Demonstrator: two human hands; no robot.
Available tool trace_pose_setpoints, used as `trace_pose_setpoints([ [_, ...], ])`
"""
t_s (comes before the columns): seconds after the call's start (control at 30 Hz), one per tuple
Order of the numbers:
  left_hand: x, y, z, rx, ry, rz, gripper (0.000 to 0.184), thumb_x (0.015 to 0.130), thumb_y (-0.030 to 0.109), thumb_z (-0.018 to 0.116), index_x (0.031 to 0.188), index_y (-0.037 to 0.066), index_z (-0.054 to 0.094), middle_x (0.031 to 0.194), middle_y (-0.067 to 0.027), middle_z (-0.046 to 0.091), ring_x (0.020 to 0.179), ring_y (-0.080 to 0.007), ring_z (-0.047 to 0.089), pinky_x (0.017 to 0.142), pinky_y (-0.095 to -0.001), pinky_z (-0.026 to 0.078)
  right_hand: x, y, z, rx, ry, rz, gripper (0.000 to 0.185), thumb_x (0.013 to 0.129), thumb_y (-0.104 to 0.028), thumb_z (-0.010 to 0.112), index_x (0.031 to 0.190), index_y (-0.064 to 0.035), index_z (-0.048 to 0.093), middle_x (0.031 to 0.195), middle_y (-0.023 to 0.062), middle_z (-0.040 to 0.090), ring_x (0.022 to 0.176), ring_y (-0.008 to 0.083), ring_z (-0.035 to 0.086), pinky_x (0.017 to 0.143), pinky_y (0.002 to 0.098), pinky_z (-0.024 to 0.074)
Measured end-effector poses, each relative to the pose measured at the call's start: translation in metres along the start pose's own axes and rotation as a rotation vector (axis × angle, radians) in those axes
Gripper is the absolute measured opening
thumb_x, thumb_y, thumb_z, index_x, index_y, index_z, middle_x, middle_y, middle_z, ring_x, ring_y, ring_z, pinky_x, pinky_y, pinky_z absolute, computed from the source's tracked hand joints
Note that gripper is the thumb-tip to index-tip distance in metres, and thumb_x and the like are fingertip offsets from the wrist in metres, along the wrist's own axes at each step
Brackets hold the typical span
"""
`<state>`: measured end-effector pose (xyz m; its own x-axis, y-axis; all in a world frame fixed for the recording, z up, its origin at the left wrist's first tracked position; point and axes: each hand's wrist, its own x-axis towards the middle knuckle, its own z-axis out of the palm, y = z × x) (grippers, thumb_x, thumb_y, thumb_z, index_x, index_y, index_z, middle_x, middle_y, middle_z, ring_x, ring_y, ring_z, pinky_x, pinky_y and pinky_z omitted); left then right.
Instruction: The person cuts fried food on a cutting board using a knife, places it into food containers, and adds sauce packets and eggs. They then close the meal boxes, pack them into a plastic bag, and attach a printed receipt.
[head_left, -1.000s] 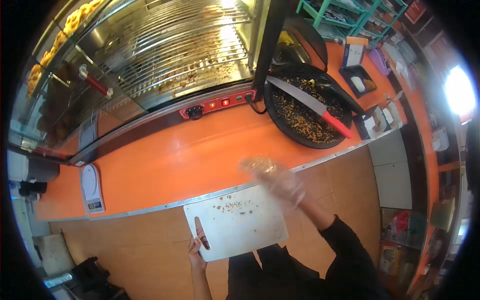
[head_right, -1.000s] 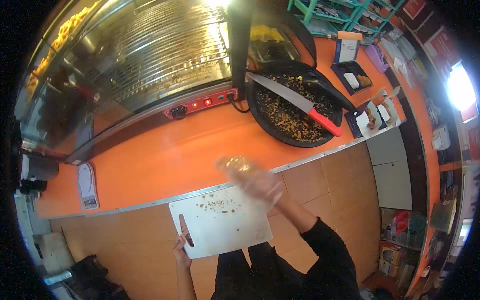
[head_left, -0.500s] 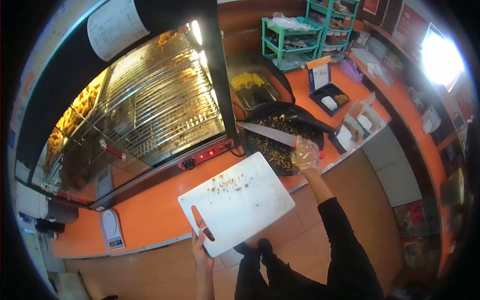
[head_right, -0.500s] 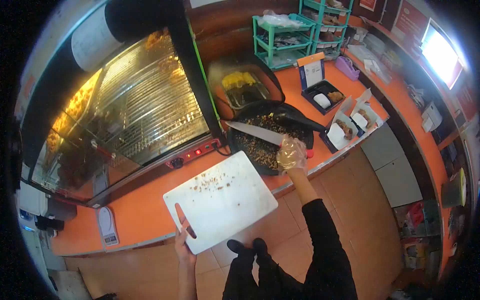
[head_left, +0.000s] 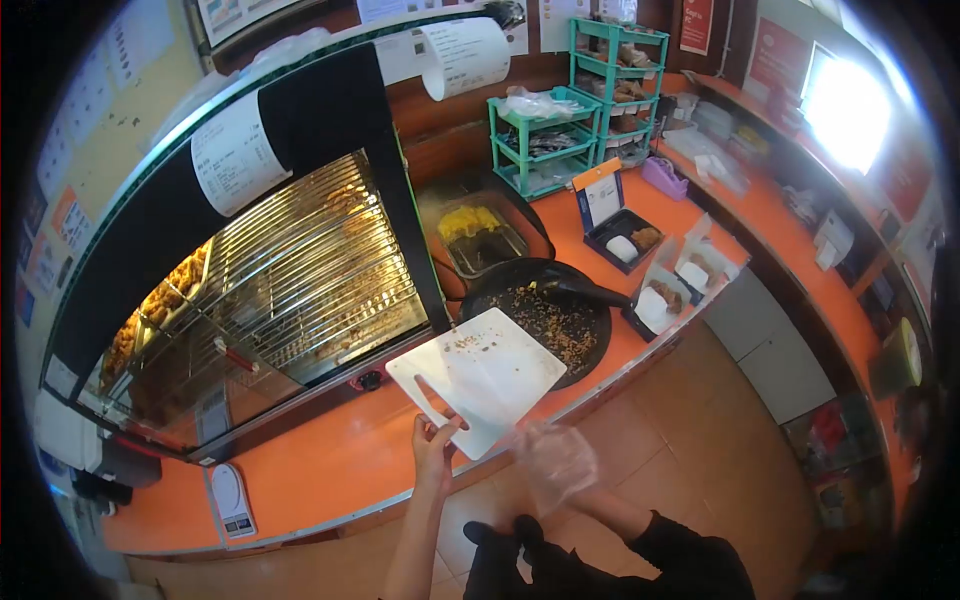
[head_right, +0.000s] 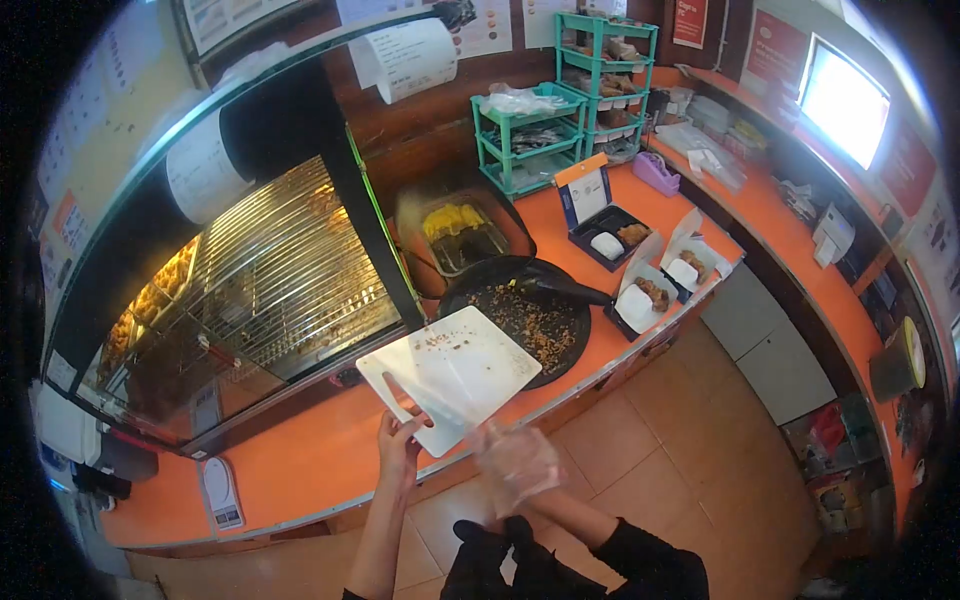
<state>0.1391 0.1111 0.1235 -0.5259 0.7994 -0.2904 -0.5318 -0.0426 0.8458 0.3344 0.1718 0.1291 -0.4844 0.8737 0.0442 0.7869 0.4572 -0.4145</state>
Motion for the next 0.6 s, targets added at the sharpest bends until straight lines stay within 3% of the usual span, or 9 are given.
trace_pose_setpoints([
  [0.13,-0.012,0.009,0.010,0.045,-0.065,0.036,0.035,0.082,0.000,0.068,0.109,0.006,0.046,0.100,-0.0102,0.065,0.089,-0.0187,0.066,0.074,-0.0323,0.060,0.011,-0.019,-0.050,0.020,-0.154,-0.131,0.026,0.098,-0.029,0.050,0.093,-0.0074,0.064,0.092,0.0126,0.066,0.086,0.0295,0.066,0.069,0.0442,0.0553],
  [0.23,-0.022,0.000,0.004,0.047,-0.048,0.046,0.039,0.081,0.001,0.069,0.112,0.005,0.045,0.104,-0.0111,0.062,0.089,-0.0196,0.067,0.072,-0.0323,0.062,0.023,0.025,-0.048,-0.272,-0.132,-0.107,0.035,0.099,-0.036,0.047,0.093,-0.0060,0.065,0.089,0.0150,0.067,0.083,0.0319,0.067,0.069,0.0451,0.0551],
  [0.33,-0.015,0.001,0.003,0.060,-0.048,0.061,0.042,0.080,0.000,0.069,0.115,0.004,0.046,0.107,-0.0125,0.061,0.089,-0.0209,0.067,0.071,-0.0342,0.062,0.024,0.052,-0.010,-0.067,0.000,0.170,0.045,0.099,-0.044,0.043,0.093,-0.0055,0.065,0.083,0.0174,0.067,0.078,0.0342,0.068,0.068,0.0465,0.0550],
  [0.37,-0.015,0.000,0.001,0.085,-0.046,0.042,0.043,0.080,0.000,0.069,0.117,0.004,0.046,0.109,-0.0132,0.060,0.089,-0.0216,0.067,0.070,-0.0351,0.062,0.013,0.056,0.026,-0.137,-0.009,0.178,0.049,0.099,-0.047,0.041,0.095,-0.0052,0.065,0.081,0.0180,0.067,0.076,0.0353,0.068,0.068,0.0469,0.0550],
  [0.43,-0.016,0.002,0.003,0.076,-0.033,0.020,0.046,0.079,0.000,0.069,0.119,0.005,0.047,0.111,-0.0121,0.060,0.090,-0.0218,0.066,0.072,-0.0359,0.061,-0.004,0.034,0.024,-0.211,-0.020,0.193,0.052,0.100,-0.049,0.038,0.096,-0.0049,0.065,0.078,0.0186,0.067,0.074,0.0364,0.068,0.068,0.0473,0.0549],
  [0.5,-0.022,0.009,0.005,0.020,-0.017,0.023,0.047,0.076,-0.001,0.070,0.118,0.004,0.049,0.109,-0.0121,0.061,0.089,-0.0231,0.066,0.076,-0.0383,0.059,-0.021,-0.024,-0.046,0.053,-0.213,0.111,0.053,0.100,-0.049,0.039,0.094,-0.0050,0.067,0.078,0.0184,0.067,0.077,0.0358,0.068,0.069,0.0465,0.0556],
  [0.6,-0.032,-0.004,-0.033,0.000,-0.073,0.128,0.045,0.074,-0.002,0.070,0.114,0.002,0.052,0.106,-0.0128,0.062,0.088,-0.0244,0.066,0.079,-0.0396,0.057,0.008,0.024,-0.022,-0.063,-0.119,0.247,0.053,0.098,-0.052,0.041,0.096,-0.0054,0.067,0.075,0.0176,0.067,0.073,0.0342,0.068,0.068,0.0453,0.0554],
])
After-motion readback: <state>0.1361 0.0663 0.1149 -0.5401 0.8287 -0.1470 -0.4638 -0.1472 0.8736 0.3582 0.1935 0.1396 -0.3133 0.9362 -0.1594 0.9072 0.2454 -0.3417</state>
